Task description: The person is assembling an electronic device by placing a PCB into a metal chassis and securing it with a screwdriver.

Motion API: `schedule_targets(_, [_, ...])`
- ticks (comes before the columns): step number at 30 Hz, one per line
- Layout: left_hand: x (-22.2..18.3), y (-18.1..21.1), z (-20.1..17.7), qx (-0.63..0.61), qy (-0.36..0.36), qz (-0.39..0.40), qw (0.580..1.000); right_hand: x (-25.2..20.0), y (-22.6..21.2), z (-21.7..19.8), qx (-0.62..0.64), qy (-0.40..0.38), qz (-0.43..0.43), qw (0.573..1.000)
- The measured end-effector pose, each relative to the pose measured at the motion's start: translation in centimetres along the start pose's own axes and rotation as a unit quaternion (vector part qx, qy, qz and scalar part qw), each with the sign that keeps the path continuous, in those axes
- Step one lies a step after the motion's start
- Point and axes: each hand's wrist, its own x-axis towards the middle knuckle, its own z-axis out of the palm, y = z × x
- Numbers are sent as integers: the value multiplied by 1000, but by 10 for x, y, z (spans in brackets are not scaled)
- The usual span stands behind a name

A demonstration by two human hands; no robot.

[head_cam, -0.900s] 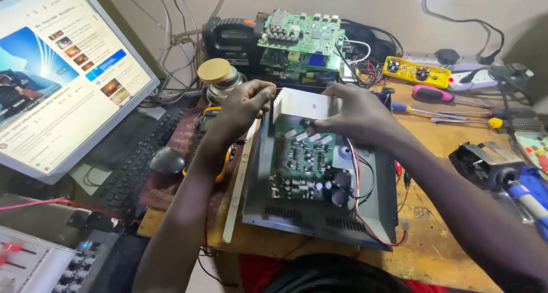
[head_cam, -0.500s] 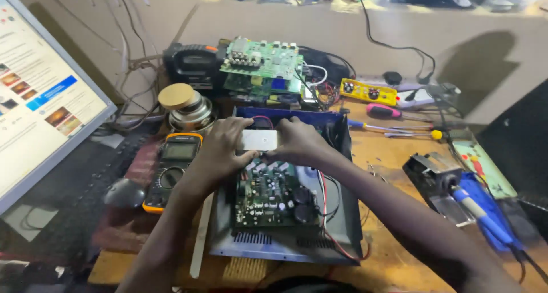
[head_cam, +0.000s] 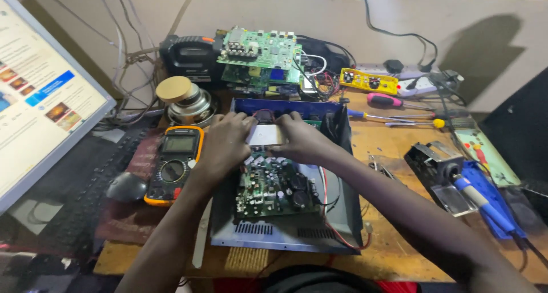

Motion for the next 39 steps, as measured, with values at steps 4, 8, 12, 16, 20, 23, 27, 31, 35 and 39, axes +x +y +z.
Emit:
schedule_targets(4, [4, 4, -7, 2, -7, 10, 1000, -3, 20, -1, -20, 15, -19, 1000])
schedule_targets(8, [4, 10, -18, -3, -15, 9, 1000, -17, 16, -12, 35, 46, 29, 998])
schedule_targets(12, [9, 11, -16, 5, -26, 9, 1000, -18, 38, -21, 30, 70, 62, 995])
schedule_targets(16, [11, 14, -18, -1, -30, 7, 1000, -67, -11, -44, -4, 1, 51, 999])
schedule_targets(20, [11, 15, -16, -25, -46, -11, 999, -93, -35, -29, -113, -186, 29, 976])
schedule_targets(23, [9, 16, -22, -40, -41, -3, 998, -94, -25, -9, -172, -189, -14, 967])
schedule_targets(27, [7, 14, -20, -40, -18, 9, 999, -95, -34, -14, -184, -160, -28, 969])
schedule_targets(31, [9, 11, -13, -25, -19, 16, 999, -97, -34, -16, -144, -149, -4, 978])
schedule_targets(35, [18, 17, -14, 12, 8, 35, 999, -100, -40, -23, -78, -123, 8, 989])
schedule_targets(39, [35, 1, 7, 57, 46, 51, 996, -97, -42, -23, -88, -119, 1, 989])
